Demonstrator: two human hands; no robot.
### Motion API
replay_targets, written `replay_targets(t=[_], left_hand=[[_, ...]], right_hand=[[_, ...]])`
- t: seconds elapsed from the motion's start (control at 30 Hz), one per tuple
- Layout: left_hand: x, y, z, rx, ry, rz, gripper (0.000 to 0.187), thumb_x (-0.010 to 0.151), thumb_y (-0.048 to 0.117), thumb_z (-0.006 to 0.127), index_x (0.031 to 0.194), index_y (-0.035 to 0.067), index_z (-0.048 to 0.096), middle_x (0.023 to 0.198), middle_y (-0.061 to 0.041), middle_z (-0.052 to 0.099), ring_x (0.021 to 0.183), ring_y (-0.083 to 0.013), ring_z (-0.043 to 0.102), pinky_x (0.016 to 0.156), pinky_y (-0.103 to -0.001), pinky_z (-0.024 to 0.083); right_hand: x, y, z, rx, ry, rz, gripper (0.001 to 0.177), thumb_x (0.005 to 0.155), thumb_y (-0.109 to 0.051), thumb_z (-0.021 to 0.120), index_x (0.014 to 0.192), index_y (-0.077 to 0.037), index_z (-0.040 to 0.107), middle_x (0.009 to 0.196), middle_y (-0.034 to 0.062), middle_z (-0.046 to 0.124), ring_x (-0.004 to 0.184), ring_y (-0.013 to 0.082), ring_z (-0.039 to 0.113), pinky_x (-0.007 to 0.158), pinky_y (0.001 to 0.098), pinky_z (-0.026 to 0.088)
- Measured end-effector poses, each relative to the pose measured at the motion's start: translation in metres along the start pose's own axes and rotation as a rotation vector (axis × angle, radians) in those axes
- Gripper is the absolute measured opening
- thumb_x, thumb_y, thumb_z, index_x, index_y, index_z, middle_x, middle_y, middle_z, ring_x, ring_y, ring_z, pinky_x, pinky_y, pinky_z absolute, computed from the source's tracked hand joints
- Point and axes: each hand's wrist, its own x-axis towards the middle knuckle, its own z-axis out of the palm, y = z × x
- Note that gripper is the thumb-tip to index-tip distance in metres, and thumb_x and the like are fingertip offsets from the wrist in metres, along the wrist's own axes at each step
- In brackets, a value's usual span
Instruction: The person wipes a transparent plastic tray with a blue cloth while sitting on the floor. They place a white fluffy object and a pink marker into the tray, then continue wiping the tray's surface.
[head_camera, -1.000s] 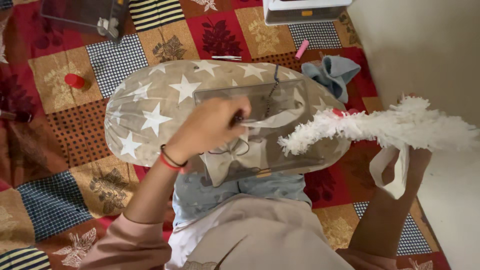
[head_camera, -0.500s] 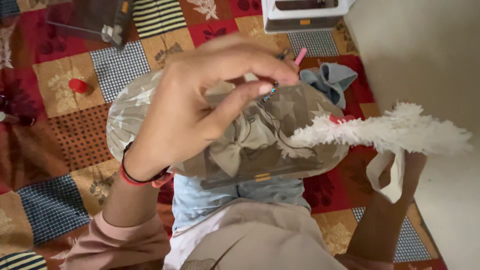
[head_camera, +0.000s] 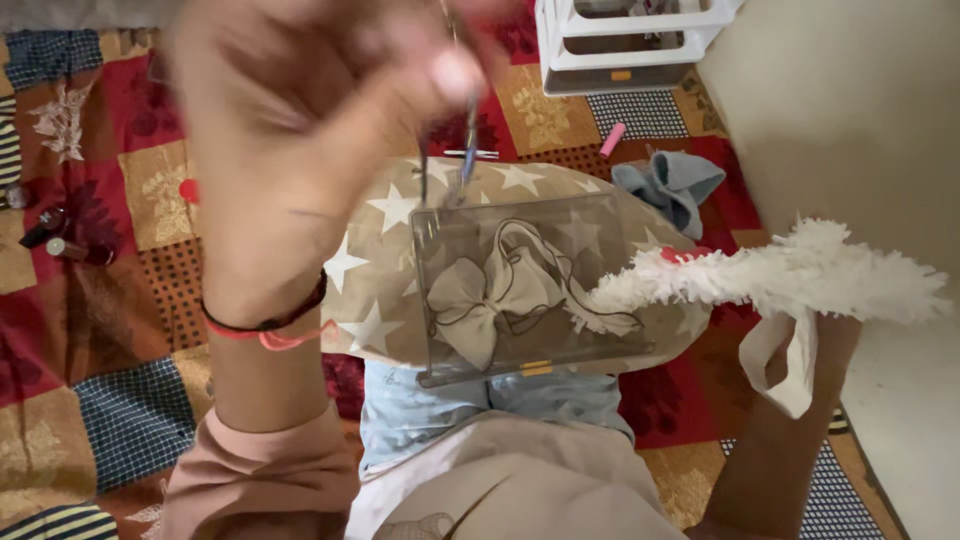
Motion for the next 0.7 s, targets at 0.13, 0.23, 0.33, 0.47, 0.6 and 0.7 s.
replay_targets(t=[0.13, 0.23, 0.33, 0.47, 0.6, 0.7], left_hand=[[-0.023, -0.031, 0.008, 0.286, -0.21, -0.099, 0.013, 0.093, -0.004, 0.07, 0.102, 0.005, 0.073, 0.102, -0.005, 0.072, 0.093, -0.0152, 0.074, 0.082, -0.028, 0.062], [-0.051, -0.06, 0.021, 0.656, -0.324, -0.194, 0.014, 0.086, 0.0, 0.07, 0.096, 0.008, 0.075, 0.096, -0.008, 0.075, 0.085, -0.0263, 0.074, 0.075, -0.038, 0.056], [-0.082, -0.084, 0.032, 1.036, -0.445, -0.148, 0.014, 0.084, 0.004, 0.067, 0.094, 0.01, 0.075, 0.091, -0.012, 0.073, 0.087, -0.0336, 0.072, 0.074, -0.044, 0.054], [-0.105, -0.108, 0.007, 0.957, -0.402, -0.208, 0.016, 0.083, 0.006, 0.067, 0.094, 0.013, 0.076, 0.096, -0.01, 0.075, 0.087, -0.0335, 0.071, 0.075, -0.044, 0.054], [-0.096, -0.155, -0.039, 0.918, -0.176, -0.343, 0.02, 0.09, 0.003, 0.063, 0.106, 0.008, 0.074, 0.104, -0.012, 0.073, 0.091, -0.0306, 0.071, 0.081, -0.042, 0.055], [-0.097, -0.198, -0.051, 0.877, -0.264, -0.087, 0.028, 0.082, 0.003, 0.067, 0.108, 0.002, 0.073, 0.105, -0.017, 0.072, 0.092, -0.0361, 0.069, 0.08, -0.044, 0.054]], right_hand=[[-0.002, 0.001, -0.004, -0.011, 0.0, 0.008, 0.06, 0.088, -0.012, 0.073, 0.144, -0.004, 0.056, 0.134, 0.0102, 0.062, 0.118, 0.0175, 0.063, 0.1, 0.0323, 0.053], [-0.004, 0.003, -0.006, -0.014, -0.003, 0.024, 0.06, 0.088, -0.012, 0.073, 0.144, -0.004, 0.056, 0.133, 0.0102, 0.062, 0.118, 0.0174, 0.063, 0.099, 0.0323, 0.053], [-0.006, 0.004, -0.007, -0.008, -0.017, 0.028, 0.06, 0.088, -0.011, 0.073, 0.144, -0.004, 0.056, 0.133, 0.0101, 0.062, 0.118, 0.0174, 0.063, 0.099, 0.0323, 0.053], [-0.006, 0.006, -0.005, -0.006, -0.027, 0.03, 0.06, 0.088, -0.011, 0.073, 0.145, -0.004, 0.056, 0.132, 0.01, 0.063, 0.117, 0.0173, 0.063, 0.099, 0.0322, 0.054], [-0.009, 0.005, -0.003, -0.004, -0.032, 0.03, 0.06, 0.088, -0.01, 0.073, 0.145, -0.005, 0.056, 0.132, 0.0099, 0.063, 0.117, 0.0172, 0.063, 0.099, 0.0322, 0.054], [-0.008, 0.004, -0.001, -0.002, -0.041, 0.029, 0.06, 0.088, -0.009, 0.073, 0.145, -0.005, 0.056, 0.131, 0.0099, 0.063, 0.117, 0.0172, 0.063, 0.099, 0.0322, 0.054]])
